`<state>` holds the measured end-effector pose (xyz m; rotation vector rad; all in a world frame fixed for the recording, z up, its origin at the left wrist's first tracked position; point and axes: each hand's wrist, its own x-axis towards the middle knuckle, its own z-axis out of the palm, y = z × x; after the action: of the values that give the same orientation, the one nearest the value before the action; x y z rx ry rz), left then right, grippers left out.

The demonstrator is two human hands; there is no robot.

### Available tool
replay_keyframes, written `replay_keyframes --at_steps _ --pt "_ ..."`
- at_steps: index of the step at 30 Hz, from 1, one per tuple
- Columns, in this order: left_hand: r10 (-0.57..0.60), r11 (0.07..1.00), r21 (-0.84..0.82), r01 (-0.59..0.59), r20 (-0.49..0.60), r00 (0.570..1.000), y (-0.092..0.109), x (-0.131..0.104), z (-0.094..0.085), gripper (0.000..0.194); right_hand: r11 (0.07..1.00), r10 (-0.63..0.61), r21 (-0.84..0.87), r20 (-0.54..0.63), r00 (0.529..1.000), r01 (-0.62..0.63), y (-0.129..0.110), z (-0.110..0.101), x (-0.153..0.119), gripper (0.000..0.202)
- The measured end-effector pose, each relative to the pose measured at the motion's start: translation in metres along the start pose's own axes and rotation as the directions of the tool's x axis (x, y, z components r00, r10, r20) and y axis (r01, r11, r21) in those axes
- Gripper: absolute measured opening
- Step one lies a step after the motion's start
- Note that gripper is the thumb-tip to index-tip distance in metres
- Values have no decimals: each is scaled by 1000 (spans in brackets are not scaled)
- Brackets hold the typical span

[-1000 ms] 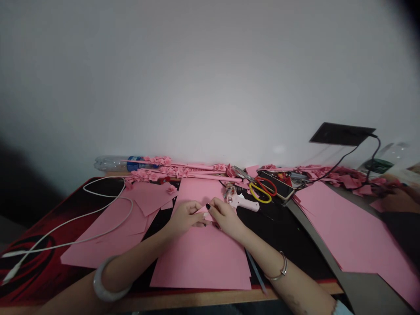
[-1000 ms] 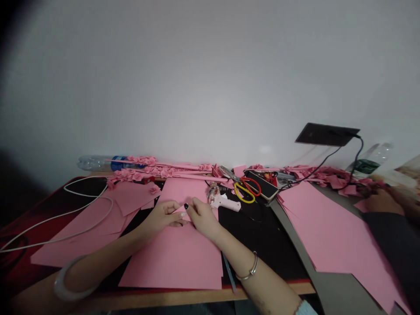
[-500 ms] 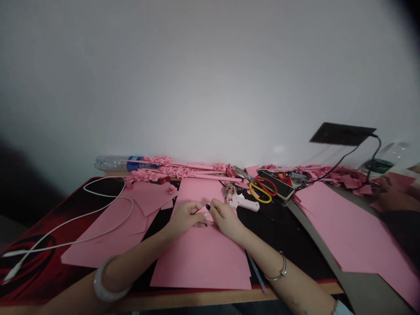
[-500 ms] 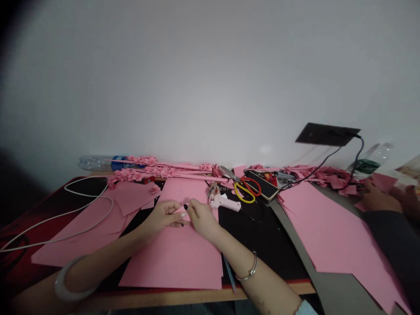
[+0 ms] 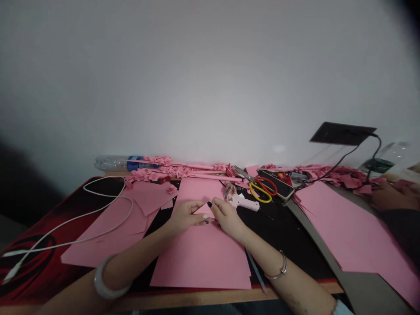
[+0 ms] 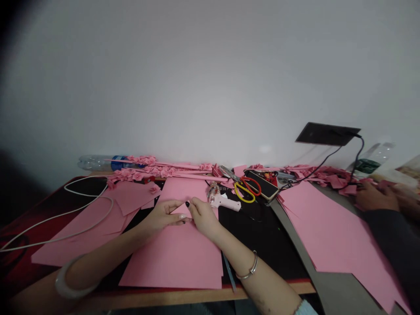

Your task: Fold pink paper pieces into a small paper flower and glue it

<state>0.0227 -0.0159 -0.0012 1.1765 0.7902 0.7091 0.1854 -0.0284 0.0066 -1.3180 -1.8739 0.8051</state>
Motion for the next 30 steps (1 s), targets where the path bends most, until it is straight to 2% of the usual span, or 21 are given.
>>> replay_keyframes --at_steps 9,18,22,26,30 --pt "5 998 -58 -4 23 1000 -1 0 -1 43 999 -8 44 -6 1000 9 3 -1 0 31" --pt "-13 993 -120 12 -4 1000 0 0 0 58 999 -32 -33 -27 999 32 2 -1 0 30" --pt "-23 991 -132 19 -29 999 3 -1 3 72 997 -52 -64 -44 998 50 5 -1 2 28" --pt "30 998 -58 -31 -27 999 6 -1 2 73 996 -56 -81 -103 993 48 10 -2 3 27" --pt "51 999 -1 -51 -8 999 5 1 0 71 997 -35 -68 -104 994 28 10 -1 2 25"
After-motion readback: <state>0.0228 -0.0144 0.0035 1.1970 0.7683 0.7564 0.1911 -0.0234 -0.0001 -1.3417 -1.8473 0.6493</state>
